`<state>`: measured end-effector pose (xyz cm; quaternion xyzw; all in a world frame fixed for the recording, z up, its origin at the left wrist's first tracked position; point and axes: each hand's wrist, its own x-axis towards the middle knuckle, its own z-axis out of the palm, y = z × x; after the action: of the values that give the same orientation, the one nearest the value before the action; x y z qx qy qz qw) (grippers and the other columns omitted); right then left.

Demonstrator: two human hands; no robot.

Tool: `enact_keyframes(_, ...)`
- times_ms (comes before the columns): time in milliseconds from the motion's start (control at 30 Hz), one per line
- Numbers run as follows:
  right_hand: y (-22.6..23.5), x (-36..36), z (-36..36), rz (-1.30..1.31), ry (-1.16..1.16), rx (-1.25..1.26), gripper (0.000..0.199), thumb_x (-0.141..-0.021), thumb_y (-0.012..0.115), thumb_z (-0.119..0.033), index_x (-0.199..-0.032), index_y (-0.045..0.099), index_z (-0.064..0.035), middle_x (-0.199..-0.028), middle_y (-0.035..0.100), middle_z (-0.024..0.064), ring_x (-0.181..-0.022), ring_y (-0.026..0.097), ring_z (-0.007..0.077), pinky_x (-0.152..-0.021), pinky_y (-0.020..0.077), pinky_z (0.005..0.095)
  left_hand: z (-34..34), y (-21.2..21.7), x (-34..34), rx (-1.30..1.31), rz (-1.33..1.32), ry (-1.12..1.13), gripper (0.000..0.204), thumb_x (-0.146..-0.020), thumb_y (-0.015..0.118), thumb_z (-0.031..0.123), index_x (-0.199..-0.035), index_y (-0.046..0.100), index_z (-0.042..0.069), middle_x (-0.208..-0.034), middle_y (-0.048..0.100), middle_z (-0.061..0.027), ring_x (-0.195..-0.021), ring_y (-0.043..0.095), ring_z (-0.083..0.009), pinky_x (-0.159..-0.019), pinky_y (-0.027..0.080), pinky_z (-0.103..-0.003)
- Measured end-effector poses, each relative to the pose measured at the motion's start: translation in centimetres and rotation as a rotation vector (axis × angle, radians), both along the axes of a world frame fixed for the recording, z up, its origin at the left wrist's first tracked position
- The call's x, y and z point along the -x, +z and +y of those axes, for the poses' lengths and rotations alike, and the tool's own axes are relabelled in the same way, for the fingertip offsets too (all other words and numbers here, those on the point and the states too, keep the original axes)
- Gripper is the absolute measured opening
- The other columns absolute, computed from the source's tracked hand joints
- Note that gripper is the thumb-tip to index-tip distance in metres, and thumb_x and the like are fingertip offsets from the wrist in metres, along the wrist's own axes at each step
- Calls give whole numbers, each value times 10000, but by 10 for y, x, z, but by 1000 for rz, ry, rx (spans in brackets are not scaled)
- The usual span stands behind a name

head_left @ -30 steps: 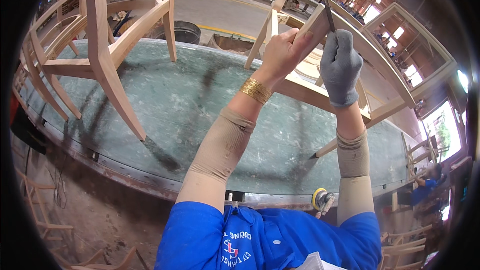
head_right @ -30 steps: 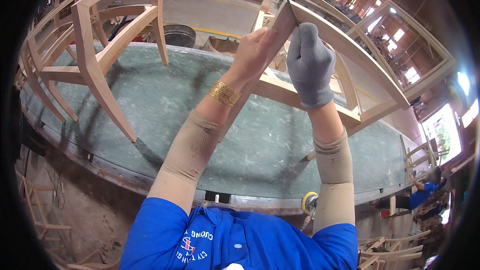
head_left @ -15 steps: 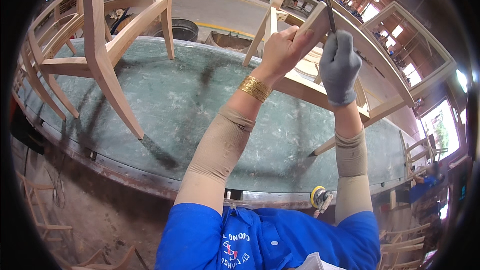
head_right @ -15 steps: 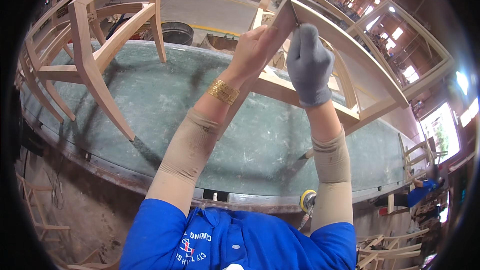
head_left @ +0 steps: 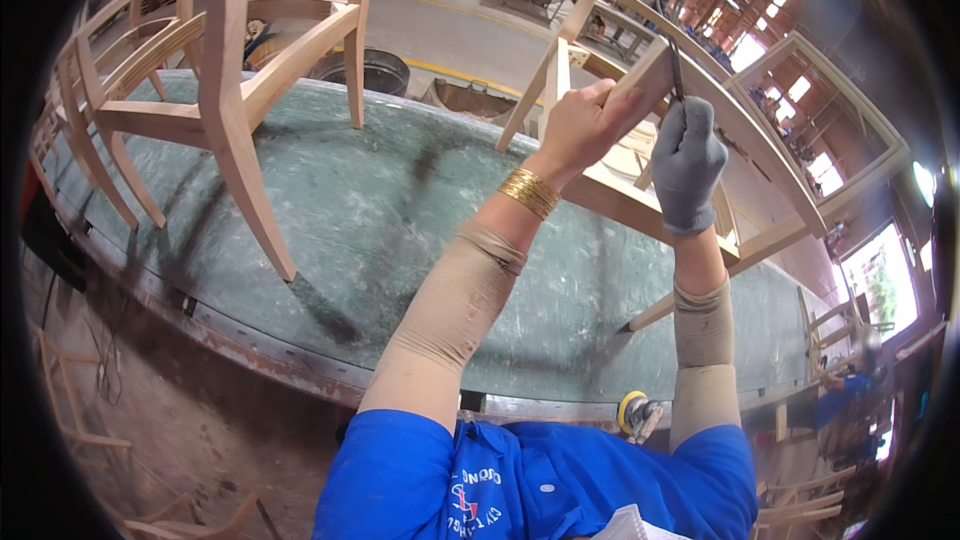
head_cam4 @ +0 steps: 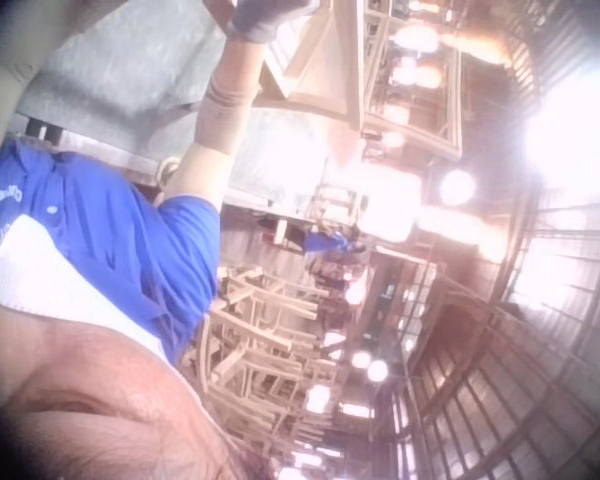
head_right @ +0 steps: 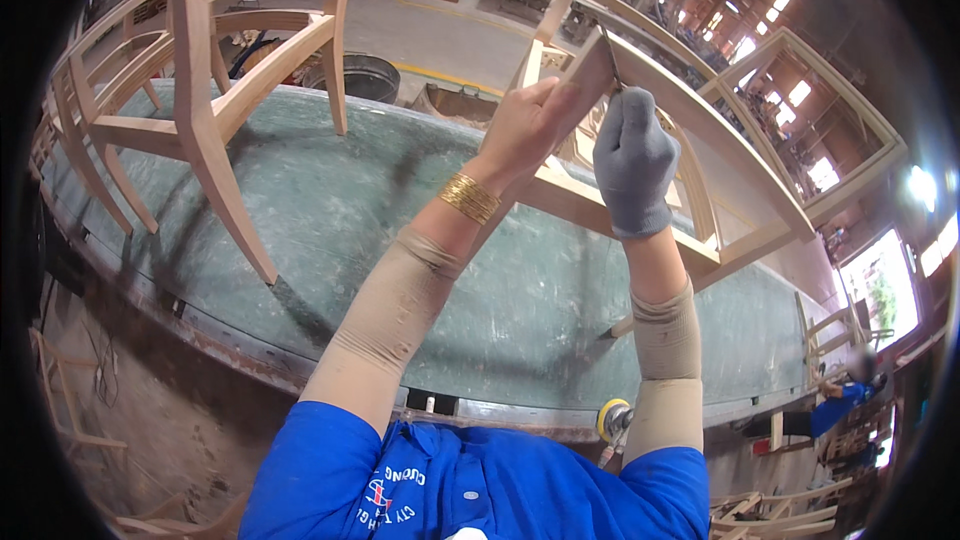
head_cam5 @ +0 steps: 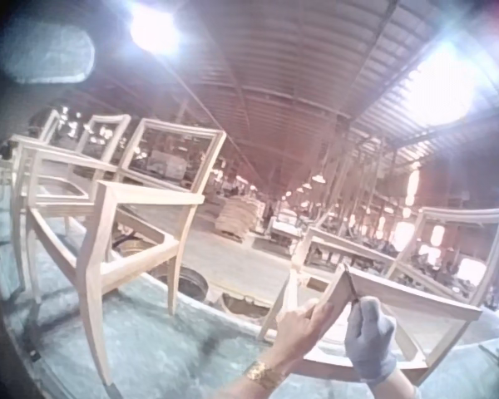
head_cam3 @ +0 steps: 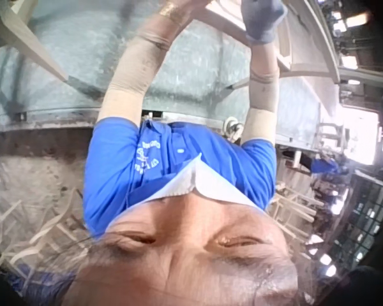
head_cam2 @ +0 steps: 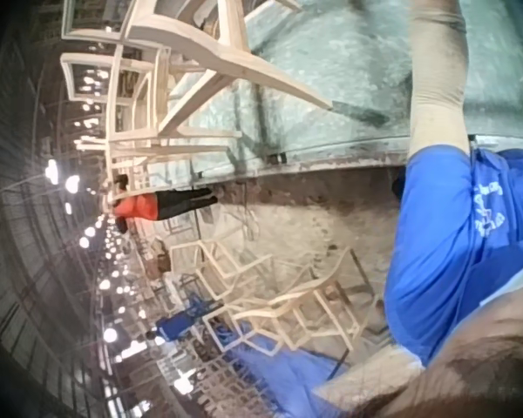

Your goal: The person uses a hand scraper to smooth the surface of a wooden chair frame on a factory conveyor belt. They repeatedly scrape the vertical backrest and horizontal rails of the chair, moving the tool along the wood grain to remove imperfections.

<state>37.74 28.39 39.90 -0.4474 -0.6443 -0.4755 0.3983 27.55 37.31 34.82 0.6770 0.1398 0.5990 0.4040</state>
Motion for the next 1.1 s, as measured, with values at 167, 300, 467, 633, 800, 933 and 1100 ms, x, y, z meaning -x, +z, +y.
enact_keyframes(167,9,12,4,24,-9,-3,63,-891,583,-52,-870,524,-51,-627,553,150,-526,578,337,-439,434,381,1,2,3,30,14,17,533,-898,489,543,-837,653,39,-681,629,-201,-696,640,-370,-608,480,-419)
enact_keyframes(300,0,3,0,4,-33,-3,59,-875,584,-31,-874,529,-51,-633,557,152,-528,577,337,-442,432,379,-2,1,3,5,7,2,560,-898,475,558,-842,654,30,-695,630,-208,-708,636,-373,-621,479,-429)
enact_keyframes(467,-1,2,-3,10,-19,3,55,-871,583,-26,-889,536,-48,-620,552,149,-507,564,334,-435,421,380,-2,-1,-1,9,-15,4,560,-899,473,554,-839,652,27,-688,630,-201,-697,636,-367,-614,477,-421)
enact_keyframes(633,-3,2,-3,28,-20,32,60,-867,575,-14,-888,528,-45,-591,533,147,-485,555,322,-429,416,376,3,-4,-4,5,-34,3,548,-898,486,547,-831,649,28,-643,624,-168,-642,637,-341,-571,470,-386)
enact_keyframes(800,-8,-3,-2,22,-17,14,75,-857,573,-1,-874,516,-47,-559,506,145,-475,550,318,-428,418,383,5,-3,-4,6,-39,-19,549,-888,494,561,-846,654,38,-642,620,-164,-638,640,-317,-571,468,-381)
enact_keyframes(933,-8,1,1,80,4,29,81,-852,574,3,-868,514,-49,-565,507,153,-481,552,323,-431,423,387,7,-3,-5,-12,-37,18,551,-882,497,567,-873,664,42,-652,619,-174,-640,635,-319,-581,469,-385)
enact_keyframes(1100,-8,-4,0,44,0,20,80,-852,577,1,-853,516,-51,-569,509,160,-484,556,334,-435,427,394,7,-4,-5,12,-33,-28,541,-889,501,552,-900,663,36,-664,618,-180,-641,635,-319,-578,465,-381)
